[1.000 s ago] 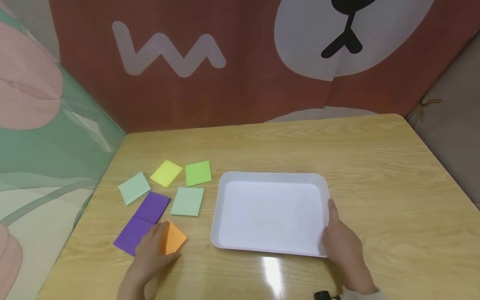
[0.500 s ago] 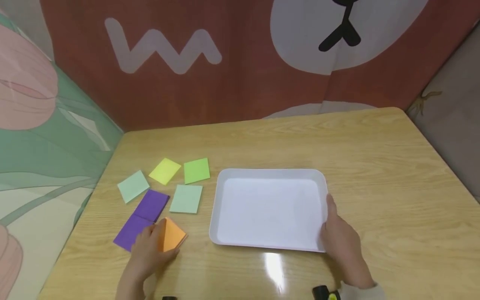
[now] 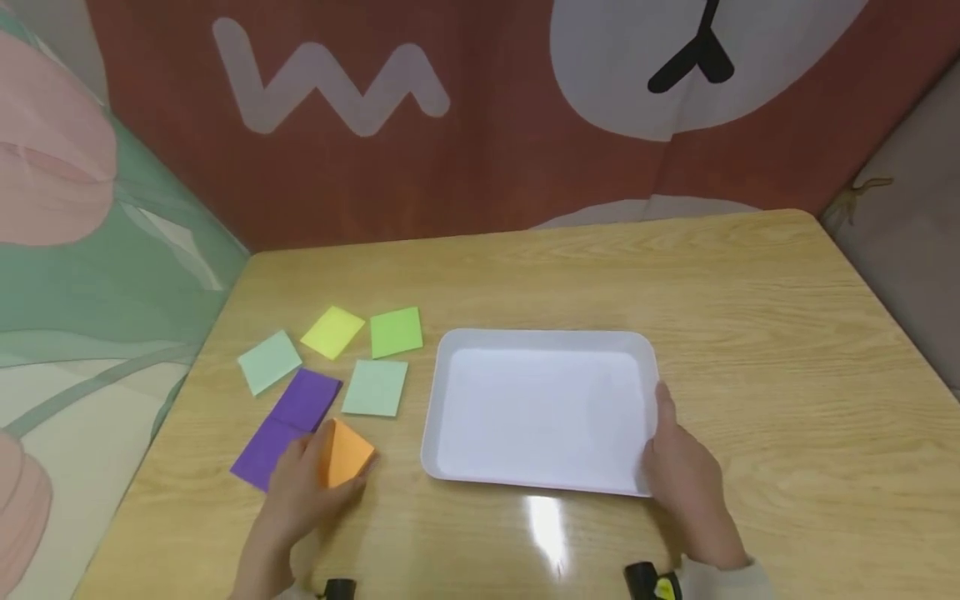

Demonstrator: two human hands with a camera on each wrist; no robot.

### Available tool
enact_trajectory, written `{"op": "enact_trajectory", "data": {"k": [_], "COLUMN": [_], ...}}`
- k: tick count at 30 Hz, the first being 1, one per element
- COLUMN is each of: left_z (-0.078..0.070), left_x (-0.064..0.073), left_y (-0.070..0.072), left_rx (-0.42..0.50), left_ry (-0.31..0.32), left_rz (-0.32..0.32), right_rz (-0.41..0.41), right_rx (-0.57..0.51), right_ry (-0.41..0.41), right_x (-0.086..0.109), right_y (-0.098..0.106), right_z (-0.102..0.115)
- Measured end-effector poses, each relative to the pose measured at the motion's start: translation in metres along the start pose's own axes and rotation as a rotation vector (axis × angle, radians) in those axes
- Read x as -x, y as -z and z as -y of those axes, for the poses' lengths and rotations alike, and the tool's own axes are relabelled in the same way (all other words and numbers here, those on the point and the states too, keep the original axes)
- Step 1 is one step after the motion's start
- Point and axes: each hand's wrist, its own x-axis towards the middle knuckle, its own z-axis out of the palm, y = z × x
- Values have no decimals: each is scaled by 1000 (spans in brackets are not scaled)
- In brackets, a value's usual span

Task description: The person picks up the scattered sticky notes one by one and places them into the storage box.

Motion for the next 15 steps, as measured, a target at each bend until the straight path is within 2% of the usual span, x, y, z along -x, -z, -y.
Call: {"op": "enact_trajectory", "data": {"k": [8,15], "left_z": [-3,-7], "left_x": [-1,-1], "left_y": [2,5], "left_rx": [21,41], "left_ry": [-17,-60], "left_rz": [-29,-73], "right_rz": [36,41], "right_rx": [-7,-12], "right_ry": [-7,14], "right_x": [-2,-3], "right_y": [-1,-3], "right_z": [0,4]}}
